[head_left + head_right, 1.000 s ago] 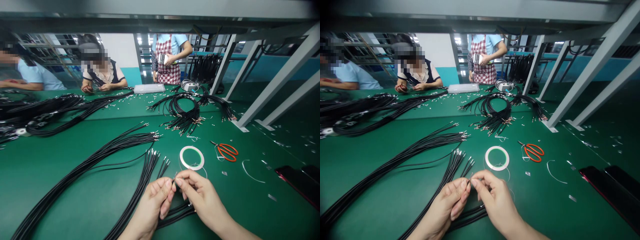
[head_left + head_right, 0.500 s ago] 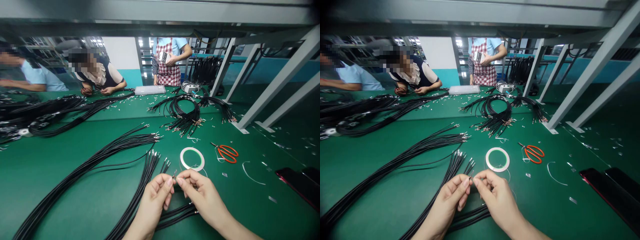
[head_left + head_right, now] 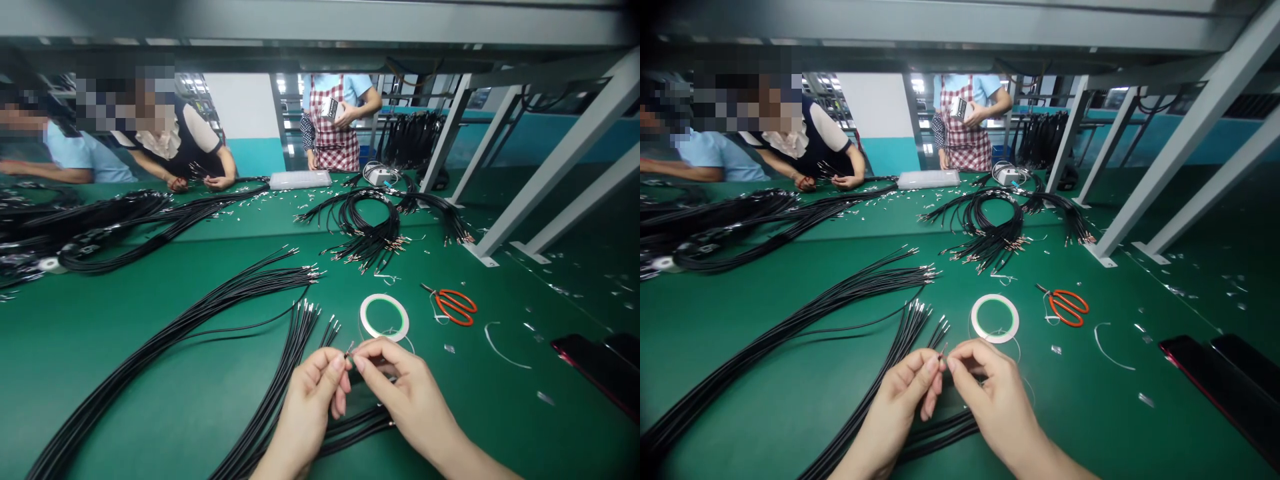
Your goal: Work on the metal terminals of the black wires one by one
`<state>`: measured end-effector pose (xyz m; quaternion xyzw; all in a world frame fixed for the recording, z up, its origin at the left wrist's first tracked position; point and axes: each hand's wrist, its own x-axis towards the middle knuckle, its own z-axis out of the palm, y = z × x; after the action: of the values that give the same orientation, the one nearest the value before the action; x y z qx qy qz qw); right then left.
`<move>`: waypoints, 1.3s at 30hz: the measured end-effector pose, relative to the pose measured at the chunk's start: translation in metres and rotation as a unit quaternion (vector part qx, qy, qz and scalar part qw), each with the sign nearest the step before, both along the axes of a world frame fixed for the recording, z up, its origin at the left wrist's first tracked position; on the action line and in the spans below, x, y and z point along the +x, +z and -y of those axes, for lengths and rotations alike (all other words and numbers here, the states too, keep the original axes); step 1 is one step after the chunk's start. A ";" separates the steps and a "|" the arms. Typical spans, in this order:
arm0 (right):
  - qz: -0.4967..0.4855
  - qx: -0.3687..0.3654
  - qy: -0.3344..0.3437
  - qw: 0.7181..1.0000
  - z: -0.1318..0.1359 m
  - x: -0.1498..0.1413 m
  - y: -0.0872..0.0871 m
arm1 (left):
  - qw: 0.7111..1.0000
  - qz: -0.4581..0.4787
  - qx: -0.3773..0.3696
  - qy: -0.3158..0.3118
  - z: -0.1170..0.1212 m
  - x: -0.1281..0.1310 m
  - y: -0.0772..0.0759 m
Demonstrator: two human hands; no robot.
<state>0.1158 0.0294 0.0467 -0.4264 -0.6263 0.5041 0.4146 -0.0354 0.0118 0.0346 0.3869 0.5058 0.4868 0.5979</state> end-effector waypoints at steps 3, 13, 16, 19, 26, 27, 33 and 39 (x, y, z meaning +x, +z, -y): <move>0.003 -0.014 0.003 1.000 0.000 0.000 0.002 | 0.999 0.027 -0.011 -0.015 0.000 -0.001 0.000; -0.014 -0.050 0.020 0.998 0.000 0.000 -0.001 | 0.991 0.106 -0.063 -0.060 0.002 -0.005 0.003; -0.026 -0.061 0.026 0.997 -0.001 0.000 -0.001 | 0.988 0.115 -0.073 -0.075 0.002 -0.006 0.005; -0.046 -0.067 0.031 0.996 -0.003 0.001 -0.001 | 0.988 0.107 -0.077 -0.078 0.001 -0.005 0.007; -0.061 -0.068 0.020 0.996 -0.006 0.000 -0.003 | 0.998 0.035 -0.036 -0.037 0.002 -0.004 0.004; -0.061 -0.069 0.017 0.996 -0.007 -0.001 -0.003 | 0.999 0.024 -0.037 -0.029 0.002 -0.004 0.002; -0.074 -0.077 0.009 0.994 -0.007 -0.002 -0.005 | 1.000 -0.001 -0.003 0.001 -0.001 -0.001 -0.002; -0.063 -0.079 0.011 0.995 -0.005 -0.001 -0.004 | 1.000 0.017 -0.007 0.014 0.000 0.001 0.000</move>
<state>0.1149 0.0342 0.0423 -0.4181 -0.5618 0.5825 0.4126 -0.0340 0.0117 0.0345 0.3671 0.5042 0.4985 0.6021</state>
